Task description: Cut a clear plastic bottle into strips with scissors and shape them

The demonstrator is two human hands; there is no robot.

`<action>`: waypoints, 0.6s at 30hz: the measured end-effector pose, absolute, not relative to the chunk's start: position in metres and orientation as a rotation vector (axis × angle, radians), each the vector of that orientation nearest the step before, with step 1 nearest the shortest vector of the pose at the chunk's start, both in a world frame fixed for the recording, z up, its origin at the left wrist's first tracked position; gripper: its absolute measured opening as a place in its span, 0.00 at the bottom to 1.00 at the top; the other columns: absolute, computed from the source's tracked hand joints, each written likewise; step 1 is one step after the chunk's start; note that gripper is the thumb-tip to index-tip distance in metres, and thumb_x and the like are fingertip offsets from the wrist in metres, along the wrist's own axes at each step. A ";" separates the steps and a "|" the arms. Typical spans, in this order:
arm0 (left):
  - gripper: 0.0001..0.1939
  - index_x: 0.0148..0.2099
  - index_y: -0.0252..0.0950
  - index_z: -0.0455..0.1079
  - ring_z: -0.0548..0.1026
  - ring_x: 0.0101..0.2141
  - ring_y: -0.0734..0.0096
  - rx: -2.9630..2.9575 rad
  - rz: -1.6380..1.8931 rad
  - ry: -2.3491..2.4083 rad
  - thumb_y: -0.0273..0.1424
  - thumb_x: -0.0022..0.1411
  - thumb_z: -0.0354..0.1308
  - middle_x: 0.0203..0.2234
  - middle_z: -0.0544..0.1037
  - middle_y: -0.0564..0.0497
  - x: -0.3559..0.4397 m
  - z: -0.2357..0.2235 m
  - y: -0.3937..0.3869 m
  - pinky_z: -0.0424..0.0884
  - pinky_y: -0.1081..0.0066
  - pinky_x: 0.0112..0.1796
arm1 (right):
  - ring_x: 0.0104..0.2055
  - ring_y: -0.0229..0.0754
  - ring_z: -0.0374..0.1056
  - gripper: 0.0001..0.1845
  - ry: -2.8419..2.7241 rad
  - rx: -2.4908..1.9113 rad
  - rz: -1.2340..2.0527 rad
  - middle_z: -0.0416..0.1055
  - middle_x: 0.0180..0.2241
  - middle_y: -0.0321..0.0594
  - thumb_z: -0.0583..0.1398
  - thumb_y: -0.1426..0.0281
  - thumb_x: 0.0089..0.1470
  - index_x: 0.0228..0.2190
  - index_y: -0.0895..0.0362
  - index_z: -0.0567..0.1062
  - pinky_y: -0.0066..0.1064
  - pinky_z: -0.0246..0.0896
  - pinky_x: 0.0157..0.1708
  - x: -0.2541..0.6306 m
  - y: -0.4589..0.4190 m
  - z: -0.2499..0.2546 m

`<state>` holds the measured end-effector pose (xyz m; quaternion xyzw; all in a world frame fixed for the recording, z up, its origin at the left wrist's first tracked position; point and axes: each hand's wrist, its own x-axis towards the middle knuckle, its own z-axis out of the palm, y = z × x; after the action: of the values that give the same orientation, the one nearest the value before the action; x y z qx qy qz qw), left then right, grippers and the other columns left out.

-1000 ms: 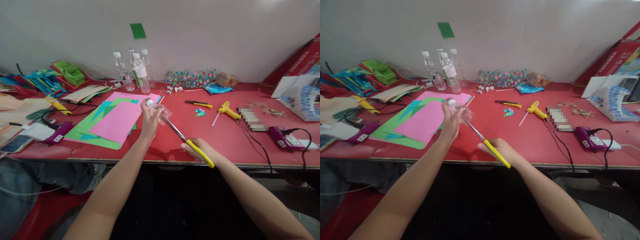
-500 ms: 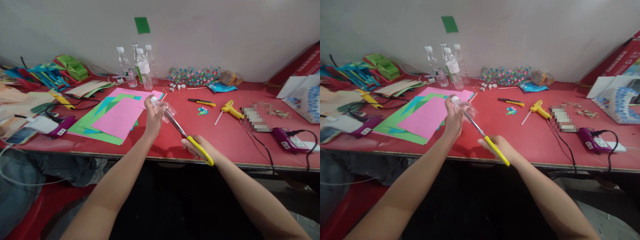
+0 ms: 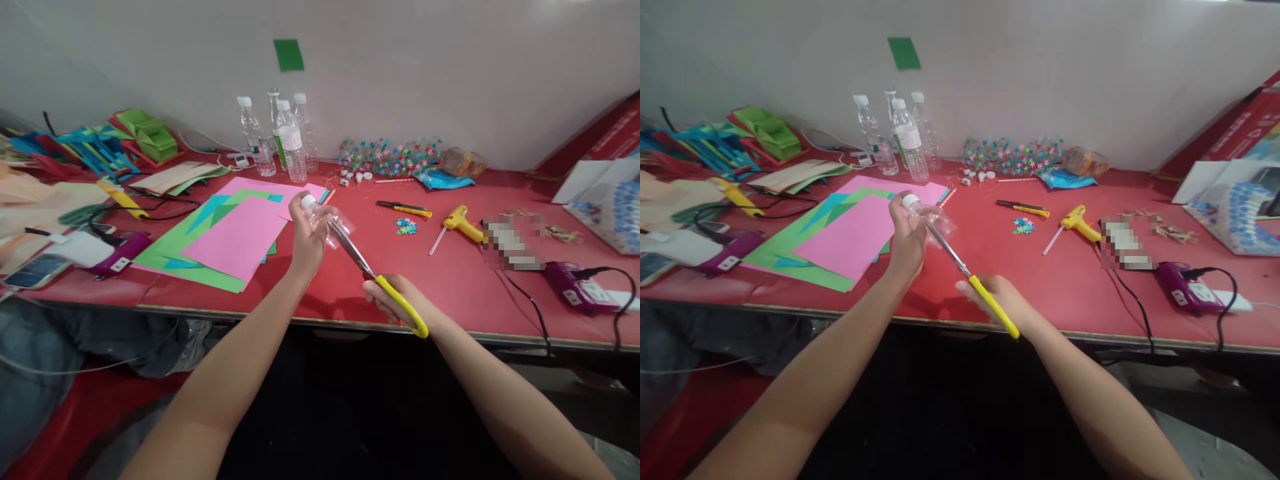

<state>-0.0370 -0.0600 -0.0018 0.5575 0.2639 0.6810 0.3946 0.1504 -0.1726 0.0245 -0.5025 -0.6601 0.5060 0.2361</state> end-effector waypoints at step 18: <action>0.27 0.56 0.47 0.51 0.76 0.40 0.67 1.470 1.731 0.700 0.43 0.61 0.60 0.38 0.73 0.51 -0.038 0.008 -0.066 0.74 0.60 0.46 | 0.16 0.31 0.51 0.30 -1.713 -1.374 1.523 0.53 0.16 0.25 0.54 0.40 0.52 0.25 0.56 0.65 0.27 0.48 0.19 0.149 -0.175 0.026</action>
<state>-0.0379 -0.0657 0.0075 0.5738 0.2732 0.6759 0.3732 0.1492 -0.1750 0.0262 -0.5001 -0.6235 0.5542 0.2323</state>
